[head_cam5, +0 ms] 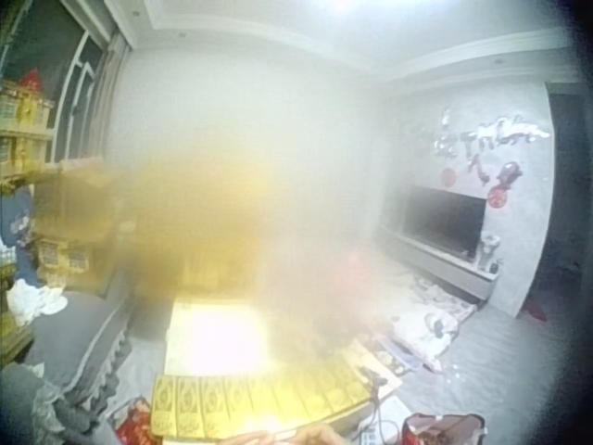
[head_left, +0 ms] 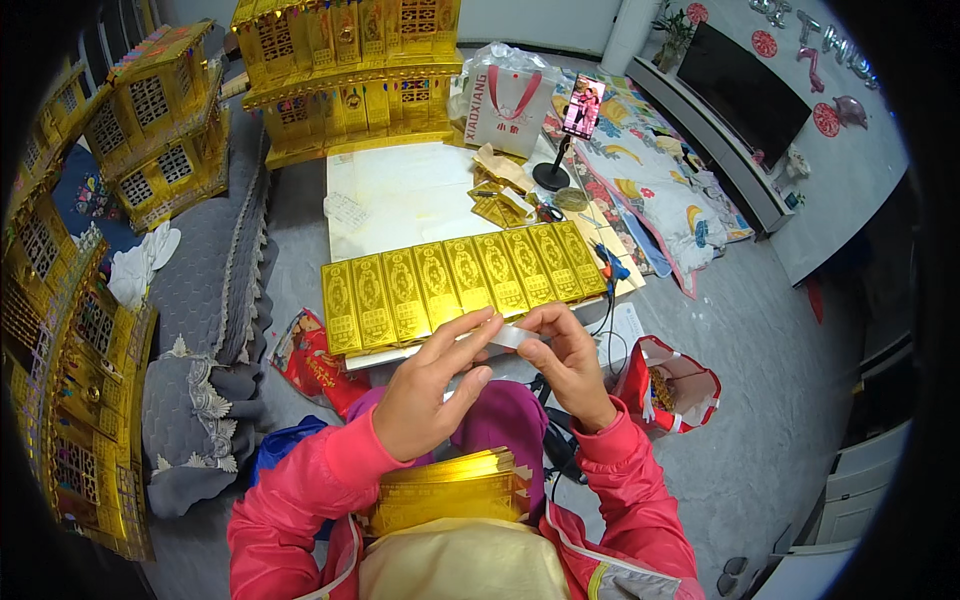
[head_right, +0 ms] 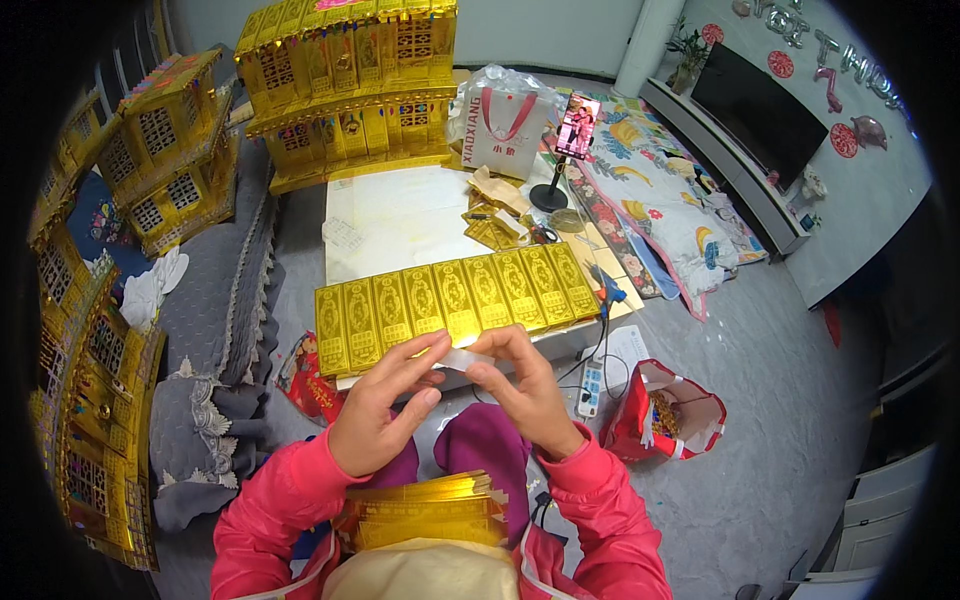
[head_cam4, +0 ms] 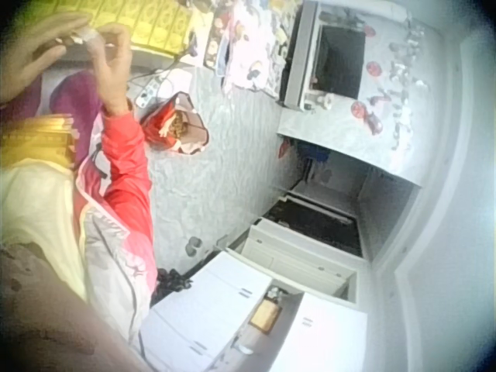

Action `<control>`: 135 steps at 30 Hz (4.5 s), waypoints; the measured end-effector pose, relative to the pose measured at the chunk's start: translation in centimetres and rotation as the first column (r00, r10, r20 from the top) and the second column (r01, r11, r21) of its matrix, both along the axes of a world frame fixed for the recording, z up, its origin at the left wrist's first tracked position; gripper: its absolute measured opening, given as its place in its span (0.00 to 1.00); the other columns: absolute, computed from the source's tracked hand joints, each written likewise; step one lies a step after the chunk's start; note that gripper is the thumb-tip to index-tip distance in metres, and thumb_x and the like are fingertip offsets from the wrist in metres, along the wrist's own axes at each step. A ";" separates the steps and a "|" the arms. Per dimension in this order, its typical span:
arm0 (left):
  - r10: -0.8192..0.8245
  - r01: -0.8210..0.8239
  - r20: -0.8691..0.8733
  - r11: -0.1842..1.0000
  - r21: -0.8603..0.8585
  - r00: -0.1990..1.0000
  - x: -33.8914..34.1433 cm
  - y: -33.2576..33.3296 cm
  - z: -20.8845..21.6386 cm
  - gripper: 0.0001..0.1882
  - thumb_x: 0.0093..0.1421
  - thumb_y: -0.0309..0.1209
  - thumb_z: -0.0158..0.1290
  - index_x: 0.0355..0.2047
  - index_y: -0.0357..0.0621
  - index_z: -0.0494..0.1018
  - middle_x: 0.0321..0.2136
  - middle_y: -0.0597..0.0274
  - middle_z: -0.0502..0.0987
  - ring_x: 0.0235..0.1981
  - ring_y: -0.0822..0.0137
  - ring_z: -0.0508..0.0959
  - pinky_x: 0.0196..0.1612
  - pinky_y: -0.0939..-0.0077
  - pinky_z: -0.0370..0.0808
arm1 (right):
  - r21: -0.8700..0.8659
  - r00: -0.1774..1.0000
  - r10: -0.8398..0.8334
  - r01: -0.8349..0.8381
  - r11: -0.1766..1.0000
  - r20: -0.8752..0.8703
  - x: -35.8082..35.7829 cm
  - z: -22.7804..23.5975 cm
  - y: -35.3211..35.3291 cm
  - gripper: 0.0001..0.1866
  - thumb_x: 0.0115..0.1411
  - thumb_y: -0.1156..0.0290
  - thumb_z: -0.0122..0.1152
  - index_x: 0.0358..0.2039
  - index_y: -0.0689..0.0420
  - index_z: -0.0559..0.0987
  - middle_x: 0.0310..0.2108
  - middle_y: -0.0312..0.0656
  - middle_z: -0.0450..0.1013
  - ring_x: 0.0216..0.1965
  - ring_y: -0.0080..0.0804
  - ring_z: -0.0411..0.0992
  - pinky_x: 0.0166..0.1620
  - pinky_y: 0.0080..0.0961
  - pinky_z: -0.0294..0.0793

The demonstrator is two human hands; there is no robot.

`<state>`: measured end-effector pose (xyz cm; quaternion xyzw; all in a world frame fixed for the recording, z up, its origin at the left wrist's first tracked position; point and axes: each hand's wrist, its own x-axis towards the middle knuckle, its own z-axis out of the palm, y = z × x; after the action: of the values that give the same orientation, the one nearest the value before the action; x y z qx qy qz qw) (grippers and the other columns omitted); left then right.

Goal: The person assembles gold-colored paper models by folding flat sheets into rectangular boxes and securing them with tape. They repeatedly fold, align, and tape the edges, then place the finished boxes on a table.

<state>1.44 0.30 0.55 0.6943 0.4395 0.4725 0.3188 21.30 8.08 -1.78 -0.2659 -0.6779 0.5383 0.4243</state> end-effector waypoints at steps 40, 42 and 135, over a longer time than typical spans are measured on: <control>-0.073 0.328 0.535 0.856 -0.399 0.842 -1.5 2.7 0.7 0.10 0.65 0.26 0.48 0.45 0.38 0.72 0.38 0.62 0.77 0.30 0.77 0.75 0.35 0.83 0.73 | -0.163 0.943 0.236 -0.277 0.947 -0.234 -0.2 0.2 0.2 0.12 0.67 0.69 0.56 0.46 0.61 0.69 0.41 0.36 0.69 0.44 0.23 0.69 0.48 0.21 0.68; -0.061 0.326 0.519 0.839 -0.436 0.852 -1.6 2.8 0.7 0.09 0.64 0.26 0.49 0.44 0.38 0.72 0.37 0.63 0.77 0.29 0.76 0.76 0.34 0.83 0.73 | -0.173 0.944 0.243 -0.283 0.943 -0.222 -0.2 0.3 0.1 0.12 0.67 0.69 0.56 0.46 0.61 0.69 0.41 0.37 0.69 0.44 0.23 0.69 0.48 0.22 0.68; 0.097 -0.049 0.212 0.974 -0.221 0.972 -0.9 3.2 -1.5 0.06 0.58 0.26 0.57 0.34 0.36 0.74 0.24 0.67 0.73 0.25 0.78 0.70 0.31 0.81 0.71 | 0.593 0.941 -0.296 0.145 0.792 0.166 -1.5 0.7 -0.4 0.13 0.54 0.72 0.69 0.38 0.57 0.77 0.34 0.40 0.71 0.39 0.37 0.65 0.43 0.29 0.66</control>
<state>0.58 3.48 -0.93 0.5819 0.4750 0.5083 0.4211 19.80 7.64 -1.04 -0.2697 -0.8196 0.2182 0.4559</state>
